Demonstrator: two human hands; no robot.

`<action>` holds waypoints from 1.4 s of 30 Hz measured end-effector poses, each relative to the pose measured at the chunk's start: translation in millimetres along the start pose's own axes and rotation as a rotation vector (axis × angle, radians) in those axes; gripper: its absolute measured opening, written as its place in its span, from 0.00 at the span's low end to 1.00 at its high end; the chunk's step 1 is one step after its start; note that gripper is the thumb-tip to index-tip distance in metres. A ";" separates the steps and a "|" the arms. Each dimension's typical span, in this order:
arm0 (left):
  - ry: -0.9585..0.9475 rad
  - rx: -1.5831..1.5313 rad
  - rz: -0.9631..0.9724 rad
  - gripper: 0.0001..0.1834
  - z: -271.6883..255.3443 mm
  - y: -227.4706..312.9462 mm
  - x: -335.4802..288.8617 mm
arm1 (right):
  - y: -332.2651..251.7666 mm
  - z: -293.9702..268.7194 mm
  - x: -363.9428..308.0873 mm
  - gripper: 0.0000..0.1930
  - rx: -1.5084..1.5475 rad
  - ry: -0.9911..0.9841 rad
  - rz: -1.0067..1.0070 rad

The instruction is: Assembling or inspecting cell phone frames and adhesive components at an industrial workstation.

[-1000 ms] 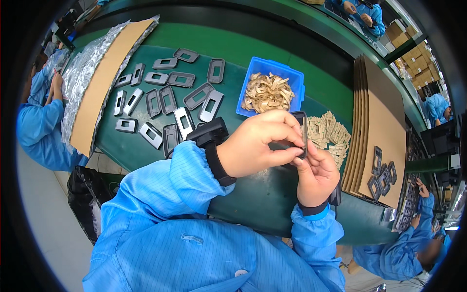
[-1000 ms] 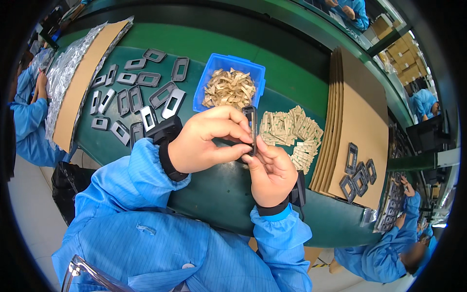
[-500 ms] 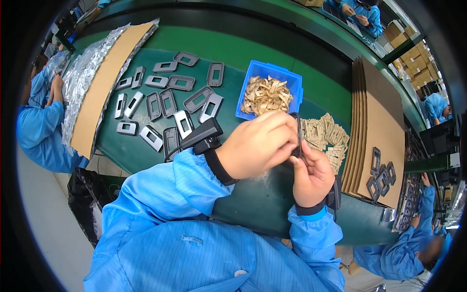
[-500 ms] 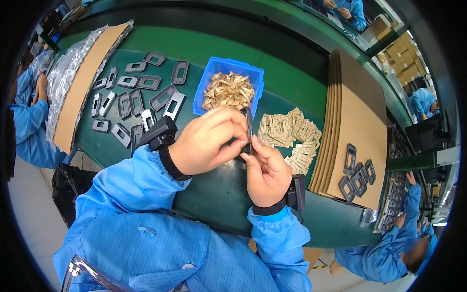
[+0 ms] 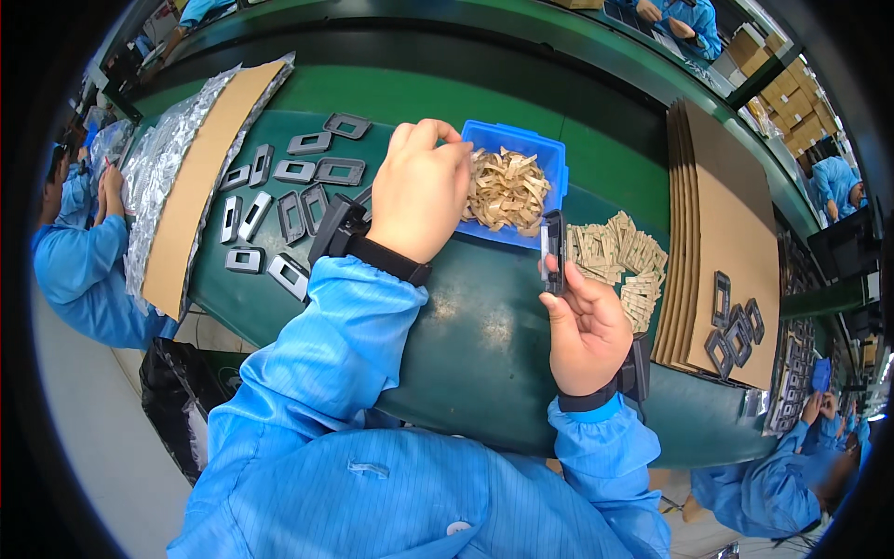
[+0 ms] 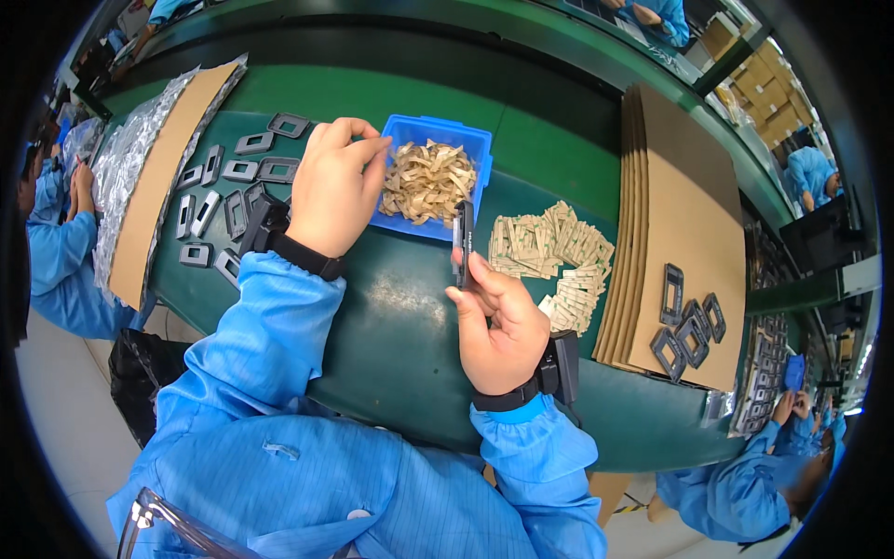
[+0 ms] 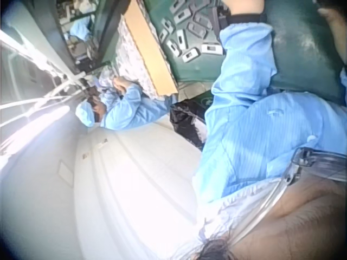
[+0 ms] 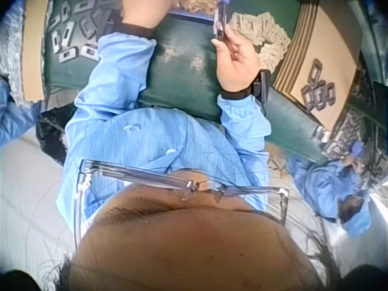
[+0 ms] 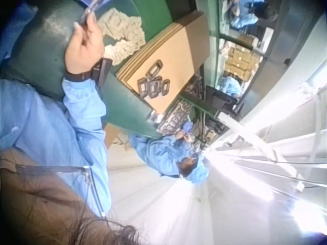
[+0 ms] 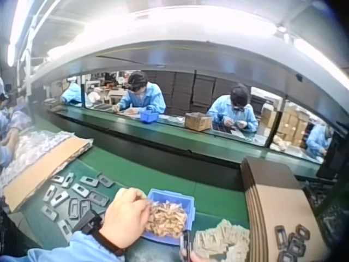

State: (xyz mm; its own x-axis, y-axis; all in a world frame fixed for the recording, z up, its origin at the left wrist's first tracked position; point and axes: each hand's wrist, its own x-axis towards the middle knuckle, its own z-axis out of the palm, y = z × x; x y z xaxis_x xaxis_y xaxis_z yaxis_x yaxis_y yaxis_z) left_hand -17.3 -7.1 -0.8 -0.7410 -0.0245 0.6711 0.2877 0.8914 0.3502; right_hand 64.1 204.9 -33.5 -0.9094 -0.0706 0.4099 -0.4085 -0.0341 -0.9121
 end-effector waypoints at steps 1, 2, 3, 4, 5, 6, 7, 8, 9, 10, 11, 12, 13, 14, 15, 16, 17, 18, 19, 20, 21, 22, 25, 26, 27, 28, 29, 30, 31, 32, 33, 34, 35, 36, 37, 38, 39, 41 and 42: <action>-0.017 -0.018 -0.026 0.10 -0.3 -0.4 1.1 | 0.0 -0.5 0.8 0.17 0.001 0.003 -0.002; -0.020 -0.022 -0.023 0.10 -0.1 -1.2 1.1 | -0.2 -1.7 0.3 0.18 -0.006 -0.002 -0.001; 0.017 -0.060 -0.019 0.11 -0.5 -2.8 1.8 | -0.6 -2.9 0.3 0.18 -0.013 -0.006 -0.003; 0.055 -0.098 -0.014 0.11 -0.8 -3.5 3.0 | -2.0 -3.5 0.8 0.18 -0.015 0.002 -0.005; 0.078 -0.193 0.003 0.11 -3.0 -2.8 2.3 | -2.9 -3.1 1.2 0.19 0.052 -0.002 0.032; 0.076 -0.195 0.004 0.11 -5.1 1.6 -0.2 | -4.6 -3.3 1.7 0.19 0.119 -0.005 0.067; -0.034 -0.474 -0.042 0.12 -8.1 8.5 -4.8 | -8.5 -4.7 2.6 0.19 0.118 -0.001 0.066; -0.144 -0.755 -0.096 0.12 -11.9 14.9 -9.7 | -14.4 -5.8 3.7 0.17 0.226 0.004 0.173; -0.214 -0.759 -0.011 0.13 -16.7 22.3 -13.3 | -17.1 -6.9 4.1 0.16 0.337 0.005 0.283; -0.279 -0.787 -0.008 0.14 -20.2 31.9 -16.8 | -16.9 -10.0 4.0 0.16 0.335 0.001 0.291; -0.359 -0.909 -0.072 0.14 -22.7 40.2 -21.1 | -15.4 -14.2 2.9 0.14 0.408 -0.013 0.316; -0.439 -1.030 -0.139 0.14 -23.2 46.2 -26.1 | -15.0 -15.1 3.1 0.13 0.482 -0.027 0.344; -0.483 -1.105 -0.179 0.13 -21.4 49.0 -32.0 | -19.1 -12.0 3.4 0.13 0.426 0.005 0.361; -0.529 -1.184 -0.211 0.12 -19.5 51.3 -35.5 | -19.6 -12.3 2.5 0.13 0.425 0.006 0.367; -0.506 -1.191 -0.194 0.10 -18.2 54.6 -37.4 | -19.7 -13.7 0.0 0.13 0.378 -0.019 0.343; -0.508 -1.193 -0.204 0.10 -22.1 56.0 -38.1 | -20.1 -14.2 -1.9 0.13 0.332 -0.046 0.322; -0.566 -1.223 -0.291 0.10 -27.3 59.4 -36.4 | -22.1 -12.5 -2.5 0.11 0.322 -0.027 0.333; -0.623 -1.252 -0.380 0.09 -31.6 62.1 -35.0 | -22.7 -10.6 -2.3 0.11 0.320 -0.024 0.342; -0.617 -1.276 -0.410 0.10 -33.6 63.6 -34.7 | -22.8 -8.8 -2.3 0.10 0.281 -0.022 0.281; -0.619 -1.280 -0.416 0.10 -30.8 62.6 -37.4 | -23.0 -7.0 -1.9 0.08 0.240 -0.020 0.218; -0.575 -1.284 -0.356 0.10 -27.0 61.3 -41.2 | -23.0 -5.3 -2.0 0.06 0.225 -0.008 0.194; -0.530 -1.288 -0.296 0.11 -24.5 60.5 -44.4 | -23.0 -4.5 -2.3 0.06 0.221 -0.008 0.201; -0.552 -1.243 -0.266 0.13 -26.1 60.8 -43.1 | -22.7 -3.6 -2.3 0.06 0.185 -0.002 0.152; -0.535 -1.171 -0.194 0.14 -25.7 60.3 -43.6 | -22.8 -3.0 -2.7 0.06 0.181 0.007 0.130; -0.537 -1.174 -0.200 0.14 -25.3 59.1 -44.0 | -22.9 -2.9 -3.0 0.06 0.177 0.016 0.108; -0.526 -1.124 -0.111 0.16 -24.7 57.6 -44.0 | -22.8 -3.3 -3.3 0.06 0.175 0.015 0.113; -0.517 -1.072 -0.022 0.18 -24.1 55.9 -43.8 | -22.7 -3.6 -3.6 0.06 0.184 0.009 0.097; -0.520 -1.076 -0.025 0.18 -23.5 54.2 -43.4 | -22.7 -4.1 -3.9 0.06 0.194 0.003 0.081; -0.460 -0.984 0.103 0.20 -22.9 52.5 -42.8 | -23.0 -4.8 -4.2 0.06 0.191 0.005 0.085; -0.398 -0.889 0.230 0.21 -22.9 51.6 -42.5 | -23.6 -5.4 -4.7 0.06 0.189 0.001 0.082; -0.401 -0.891 0.228 0.21 -23.3 51.6 -42.4 | -24.0 -5.9 -5.1 0.06 0.186 -0.002 0.078; -0.374 -0.861 0.255 0.21 -23.9 51.9 -42.1 | -24.3 -6.0 -5.4 0.06 0.185 0.000 0.081; -0.345 -0.830 0.282 0.21 -24.5 52.1 -42.0 | -24.4 -5.9 -5.7 0.05 0.195 0.001 0.082; -0.348 -0.830 0.281 0.21 -25.0 52.0 -42.1 | -24.4 -6.0 -6.0 0.05 0.205 0.002 0.084; -0.346 -0.819 0.294 0.21 -25.5 51.8 -42.2 | -24.4 -6.2 -6.4 0.05 0.206 0.003 0.086; -0.345 -0.809 0.309 0.21 -25.4 51.6 -41.9 | -24.4 -6.3 -6.5 0.05 0.200 0.005 0.081; -0.347 -0.810 0.309 0.21 -24.7 51.7 -42.0 | -24.3 -6.4 -6.5 0.05 0.194 0.006 0.077; -0.309 -0.784 0.359 0.21 -22.2 51.9 -42.7 | -23.3 -6.3 -6.1 0.05 0.206 0.010 0.087; -0.311 -0.785 0.361 0.21 -20.5 51.7 -43.5 | -22.8 -6.3 -6.2 0.05 0.218 0.012 0.095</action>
State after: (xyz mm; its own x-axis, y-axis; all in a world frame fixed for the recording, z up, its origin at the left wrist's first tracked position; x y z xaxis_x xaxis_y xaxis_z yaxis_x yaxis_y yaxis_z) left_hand 42.3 30.8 1.6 -0.6236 0.4198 0.6595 0.7784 0.2549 0.5737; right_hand 78.5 212.4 -15.3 -0.9444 -0.0719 0.3209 -0.2954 -0.2429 -0.9240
